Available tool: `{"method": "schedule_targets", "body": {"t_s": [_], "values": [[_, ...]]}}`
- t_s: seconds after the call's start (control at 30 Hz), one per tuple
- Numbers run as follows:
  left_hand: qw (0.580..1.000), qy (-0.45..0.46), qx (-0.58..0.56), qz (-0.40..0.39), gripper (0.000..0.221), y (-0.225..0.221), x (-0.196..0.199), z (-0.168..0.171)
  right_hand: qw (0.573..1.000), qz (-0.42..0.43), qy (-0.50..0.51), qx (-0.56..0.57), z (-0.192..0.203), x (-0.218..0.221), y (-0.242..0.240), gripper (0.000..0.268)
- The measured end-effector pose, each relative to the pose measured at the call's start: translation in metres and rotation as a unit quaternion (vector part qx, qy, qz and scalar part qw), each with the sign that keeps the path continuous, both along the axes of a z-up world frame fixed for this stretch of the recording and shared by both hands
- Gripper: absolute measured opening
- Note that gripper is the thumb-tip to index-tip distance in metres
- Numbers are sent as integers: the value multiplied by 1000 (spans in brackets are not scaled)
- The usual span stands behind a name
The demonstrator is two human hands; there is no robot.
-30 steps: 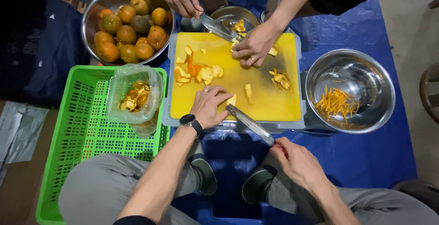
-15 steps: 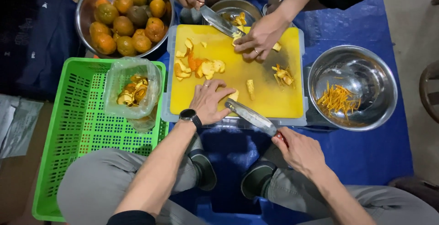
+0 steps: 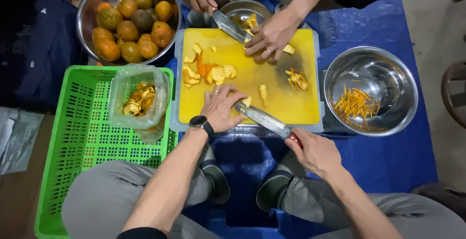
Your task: Slicing peeled fruit into thin strips on a cutting board using a knife.
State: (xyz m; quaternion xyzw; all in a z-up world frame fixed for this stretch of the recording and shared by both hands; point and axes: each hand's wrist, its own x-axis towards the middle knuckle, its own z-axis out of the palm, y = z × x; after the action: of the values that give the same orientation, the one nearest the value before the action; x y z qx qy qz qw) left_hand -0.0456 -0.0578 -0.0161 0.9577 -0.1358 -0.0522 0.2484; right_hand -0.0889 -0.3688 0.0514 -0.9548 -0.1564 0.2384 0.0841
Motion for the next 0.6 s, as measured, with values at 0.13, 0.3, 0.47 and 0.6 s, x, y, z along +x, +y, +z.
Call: {"method": "schedule_targets", "body": {"t_s": [0.13, 0.3, 0.47, 0.6], "values": [[1000, 19, -4, 9, 57, -1, -1, 6, 1000, -17, 6, 15, 3, -4, -8, 43], [1000, -3, -21, 19, 56, -3, -2, 3, 1000, -22, -1, 10, -4, 0, -1, 41], [999, 19, -15, 22, 56, -2, -1, 4, 999, -39, 8, 6, 3, -3, 1, 44], [999, 19, -24, 20, 56, -2, -2, 11, 999, -49, 0, 21, 5, 0, 10, 38]]}}
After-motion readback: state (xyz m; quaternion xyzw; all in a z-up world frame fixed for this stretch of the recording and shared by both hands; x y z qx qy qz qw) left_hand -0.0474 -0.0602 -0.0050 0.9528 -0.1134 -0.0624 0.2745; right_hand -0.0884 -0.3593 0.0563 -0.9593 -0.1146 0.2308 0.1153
